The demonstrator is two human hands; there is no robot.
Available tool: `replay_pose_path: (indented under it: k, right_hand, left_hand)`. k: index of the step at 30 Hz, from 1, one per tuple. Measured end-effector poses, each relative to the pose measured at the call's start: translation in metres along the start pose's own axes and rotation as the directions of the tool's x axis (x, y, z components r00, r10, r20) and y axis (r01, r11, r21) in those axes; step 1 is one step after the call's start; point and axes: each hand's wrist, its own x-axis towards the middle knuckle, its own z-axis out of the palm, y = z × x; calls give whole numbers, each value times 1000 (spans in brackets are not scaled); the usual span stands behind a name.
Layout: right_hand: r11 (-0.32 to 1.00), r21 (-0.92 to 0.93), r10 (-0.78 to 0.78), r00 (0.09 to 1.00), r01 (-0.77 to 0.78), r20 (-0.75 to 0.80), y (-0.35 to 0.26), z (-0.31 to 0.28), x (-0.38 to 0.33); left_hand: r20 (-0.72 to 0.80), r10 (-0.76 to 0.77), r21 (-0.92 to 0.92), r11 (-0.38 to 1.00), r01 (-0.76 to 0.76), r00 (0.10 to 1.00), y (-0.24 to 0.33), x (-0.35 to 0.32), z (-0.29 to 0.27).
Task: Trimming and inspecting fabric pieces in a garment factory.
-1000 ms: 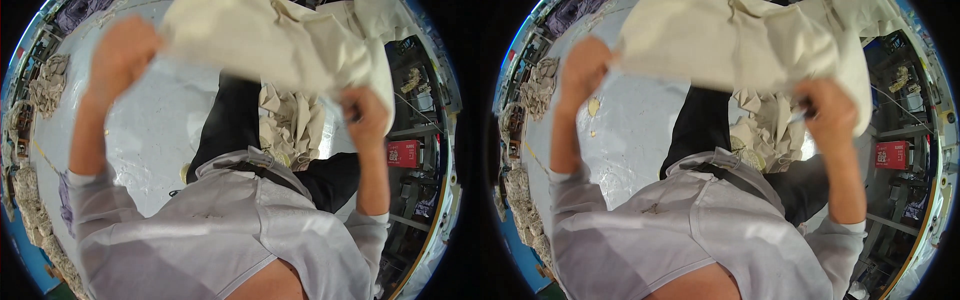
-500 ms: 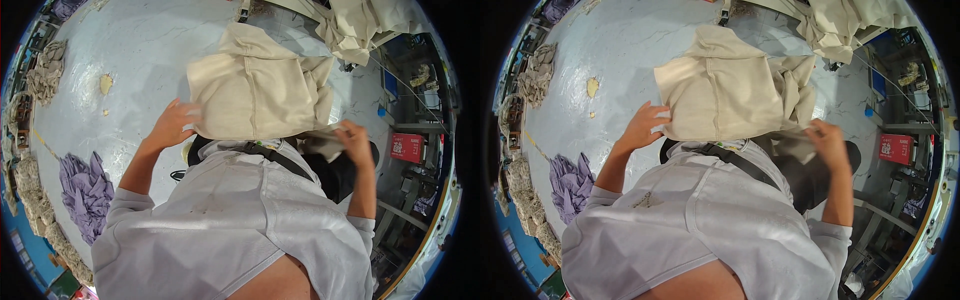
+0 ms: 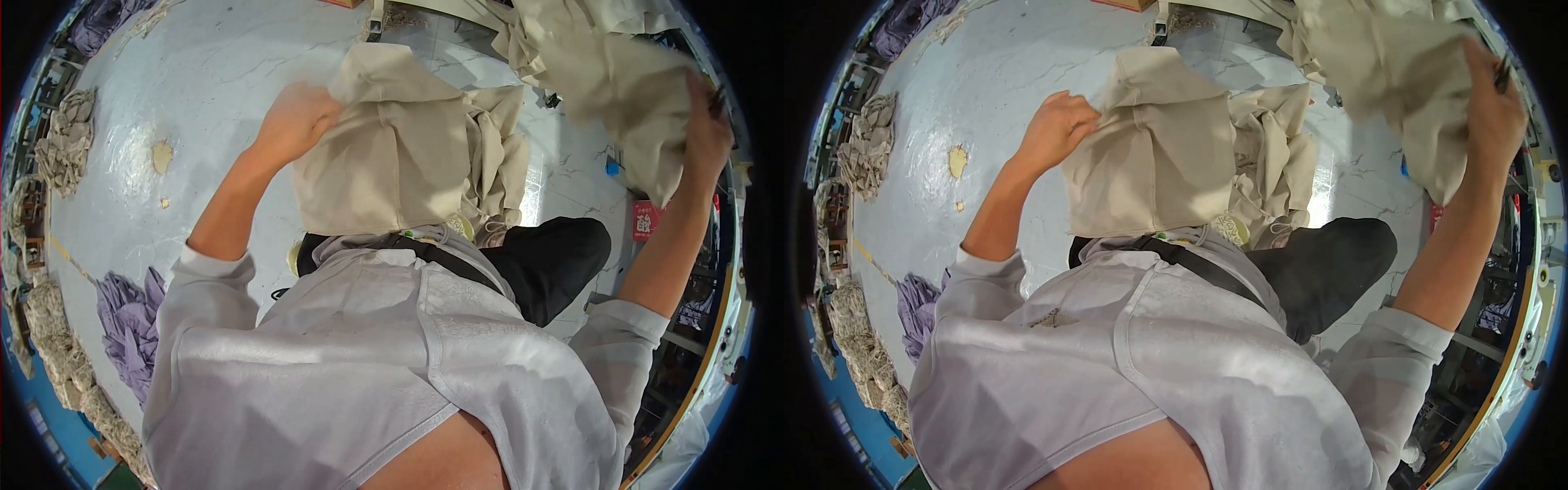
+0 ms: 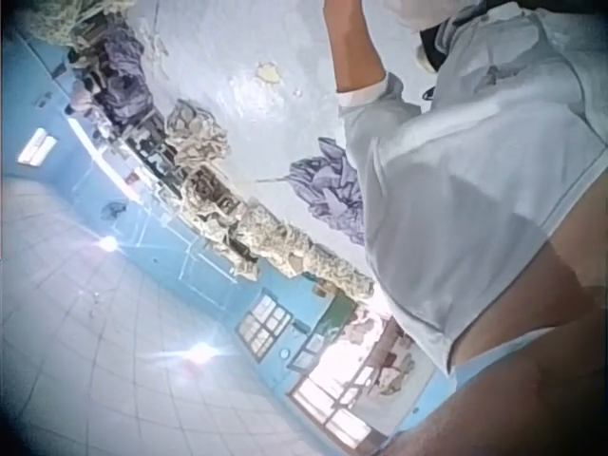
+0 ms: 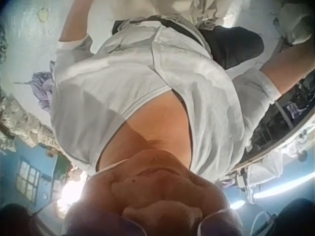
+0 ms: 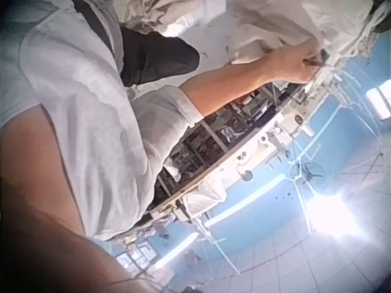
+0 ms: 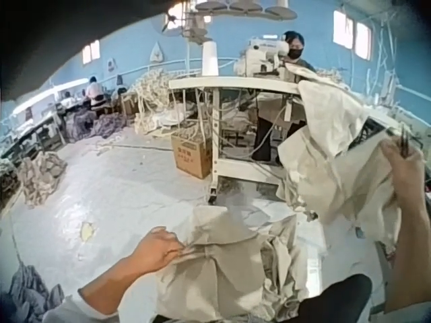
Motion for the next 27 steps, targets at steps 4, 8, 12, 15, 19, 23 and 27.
replay_pose_path:
  k: [4, 8, 12, 15, 19, 23, 27]
  right_hand:
    - [976, 216, 16, 993, 10, -115, -57, 11, -16]
    - [510, 791, -438, 894, 338, -99, -76, 48, -49]
    - [626, 713, -518, 852, 314, 80, -95, 50, -84]
    - [615, 733, -563, 813, 292, 149, -80, 56, -84]
    - [602, 727, -589, 799, 331, 124, -76, 51, -74]
    - [748, 591, -501, 841, 302, 203, -71, 58, -66]
    - [902, 425, -159, 971, 69, 179, -64, 75, -39]
  left_hand:
    - [-231, -19, -201, 979, -28, 973, 47, 11, -38]
    - [-488, -317, -447, 891, 79, 814, 77, 51, -50]
    - [-519, -302, -540, 841, -33, 800, 82, 69, -56]
    - [-323, -388, -638, 763, 104, 864, 51, 75, -52]
    - [-213, -79, -371, 929, -5, 974, 18, 103, -53]
    - [53, -60, -64, 996, 64, 997, -15, 123, -75]
    - [-370, 33, 219, 974, 53, 929, -23, 152, -129]
